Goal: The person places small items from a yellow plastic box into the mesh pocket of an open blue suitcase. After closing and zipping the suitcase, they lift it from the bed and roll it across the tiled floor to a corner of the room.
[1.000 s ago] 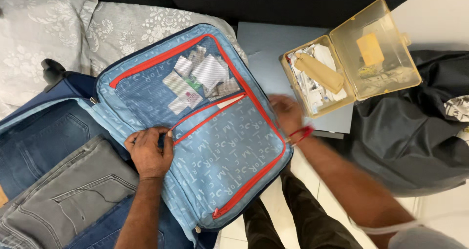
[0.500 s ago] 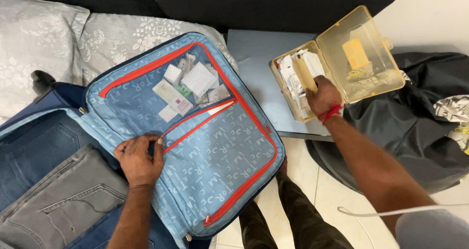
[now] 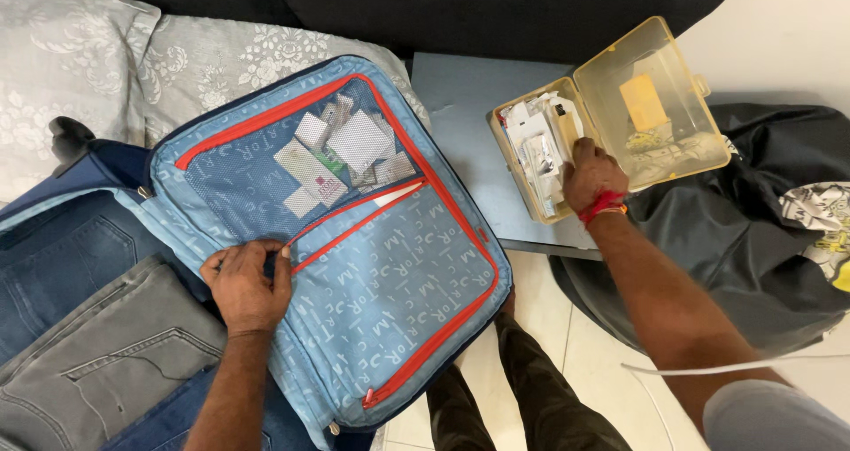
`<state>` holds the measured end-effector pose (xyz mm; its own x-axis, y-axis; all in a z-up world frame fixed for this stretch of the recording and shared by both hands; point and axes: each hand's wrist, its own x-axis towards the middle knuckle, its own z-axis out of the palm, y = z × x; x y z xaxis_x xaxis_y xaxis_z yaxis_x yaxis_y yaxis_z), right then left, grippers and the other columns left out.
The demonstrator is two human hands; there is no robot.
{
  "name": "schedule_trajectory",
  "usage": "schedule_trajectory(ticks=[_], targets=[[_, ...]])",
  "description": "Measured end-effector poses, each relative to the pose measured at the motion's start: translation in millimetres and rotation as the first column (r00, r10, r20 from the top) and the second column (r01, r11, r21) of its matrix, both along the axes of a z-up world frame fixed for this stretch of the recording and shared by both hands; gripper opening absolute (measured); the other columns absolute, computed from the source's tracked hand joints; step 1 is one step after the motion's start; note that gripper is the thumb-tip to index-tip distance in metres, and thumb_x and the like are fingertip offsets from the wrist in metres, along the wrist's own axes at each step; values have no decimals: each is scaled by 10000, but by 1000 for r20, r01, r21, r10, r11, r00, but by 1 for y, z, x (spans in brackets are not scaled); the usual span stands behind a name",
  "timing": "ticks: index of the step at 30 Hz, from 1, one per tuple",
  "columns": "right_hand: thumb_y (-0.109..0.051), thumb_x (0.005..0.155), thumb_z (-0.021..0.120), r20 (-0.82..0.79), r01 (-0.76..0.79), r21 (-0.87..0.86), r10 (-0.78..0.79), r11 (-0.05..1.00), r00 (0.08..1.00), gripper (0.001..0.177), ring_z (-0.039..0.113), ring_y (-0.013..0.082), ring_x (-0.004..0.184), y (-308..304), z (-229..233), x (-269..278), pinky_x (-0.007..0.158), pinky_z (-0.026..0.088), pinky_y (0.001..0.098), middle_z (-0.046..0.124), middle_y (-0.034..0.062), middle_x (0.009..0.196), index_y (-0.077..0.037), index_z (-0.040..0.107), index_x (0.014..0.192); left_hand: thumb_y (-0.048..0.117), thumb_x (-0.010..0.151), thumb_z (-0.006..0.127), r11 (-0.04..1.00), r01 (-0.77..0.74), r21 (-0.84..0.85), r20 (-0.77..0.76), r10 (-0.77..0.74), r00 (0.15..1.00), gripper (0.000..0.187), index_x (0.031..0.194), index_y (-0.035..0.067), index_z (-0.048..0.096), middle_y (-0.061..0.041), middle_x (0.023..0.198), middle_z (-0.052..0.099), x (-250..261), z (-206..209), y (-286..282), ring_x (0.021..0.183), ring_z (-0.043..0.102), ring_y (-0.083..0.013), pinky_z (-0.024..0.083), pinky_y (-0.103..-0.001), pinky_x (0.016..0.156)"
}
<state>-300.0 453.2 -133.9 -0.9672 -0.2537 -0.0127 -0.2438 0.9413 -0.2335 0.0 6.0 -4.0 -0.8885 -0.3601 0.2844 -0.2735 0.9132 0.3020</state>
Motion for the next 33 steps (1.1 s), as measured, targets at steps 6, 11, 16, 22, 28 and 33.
schedule_trajectory(ticks=[6, 11, 16, 22, 28, 33], targets=[[-271, 796, 815, 115, 31, -12, -29, 999, 993, 762, 642, 485, 1047, -4, 11, -3, 877, 524, 536, 676, 263, 1167, -59, 461, 1438, 224, 925, 755, 999, -29, 18, 45, 28, 999, 121, 899, 123, 692, -23, 812, 700, -1, 0, -1, 862, 661, -231, 368, -422, 1073], [-195, 806, 759, 184, 99, -45, -89, 994, 979, 691, 663, 473, 1051, 2, 8, -15, 913, 525, 524, 701, 276, 1138, -90, 519, 1445, 227, 937, 744, 1000, -21, 1, 28, 21, 999, 122, 908, 127, 681, -18, 879, 721, 0, 0, 0, 902, 668, -218, 357, -424, 1091], [-135, 817, 679, 232, 227, -69, -206, 971, 951, 590, 685, 473, 999, 3, 13, -18, 900, 540, 518, 717, 285, 1053, -58, 552, 1388, 227, 944, 737, 1000, -17, -7, 39, 17, 999, 116, 915, 130, 679, -11, 879, 721, 1, -3, -1, 912, 673, -212, 351, -432, 1097], [-224, 785, 765, 156, 179, -89, -164, 980, 974, 585, 683, 453, 989, -6, 16, -10, 864, 538, 530, 737, 252, 1029, -71, 602, 1325, 232, 946, 739, 1000, -5, -12, 19, 5, 1000, 134, 903, 126, 669, -18, 890, 720, 0, -2, -1, 906, 664, -225, 361, -424, 1087], [-175, 803, 769, -8, 238, -242, -247, 941, 969, 462, 710, 428, 919, 12, 3, -16, 840, 558, 487, 741, 256, 996, -5, 688, 1225, 231, 938, 733, 1000, -13, 5, 41, 13, 999, 125, 902, 124, 678, -18, 872, 721, -1, 1, -1, 892, 666, -223, 356, -430, 1078], [-180, 780, 799, 146, 274, -574, -234, 771, 961, 349, 749, 352, 839, 16, -2, -12, 759, 582, 408, 760, 197, 939, 6, 718, 1063, 227, 944, 728, 1000, -9, 6, 37, 8, 999, 117, 915, 124, 680, -22, 904, 730, -1, 0, -2, 919, 673, -226, 357, -425, 1077]])
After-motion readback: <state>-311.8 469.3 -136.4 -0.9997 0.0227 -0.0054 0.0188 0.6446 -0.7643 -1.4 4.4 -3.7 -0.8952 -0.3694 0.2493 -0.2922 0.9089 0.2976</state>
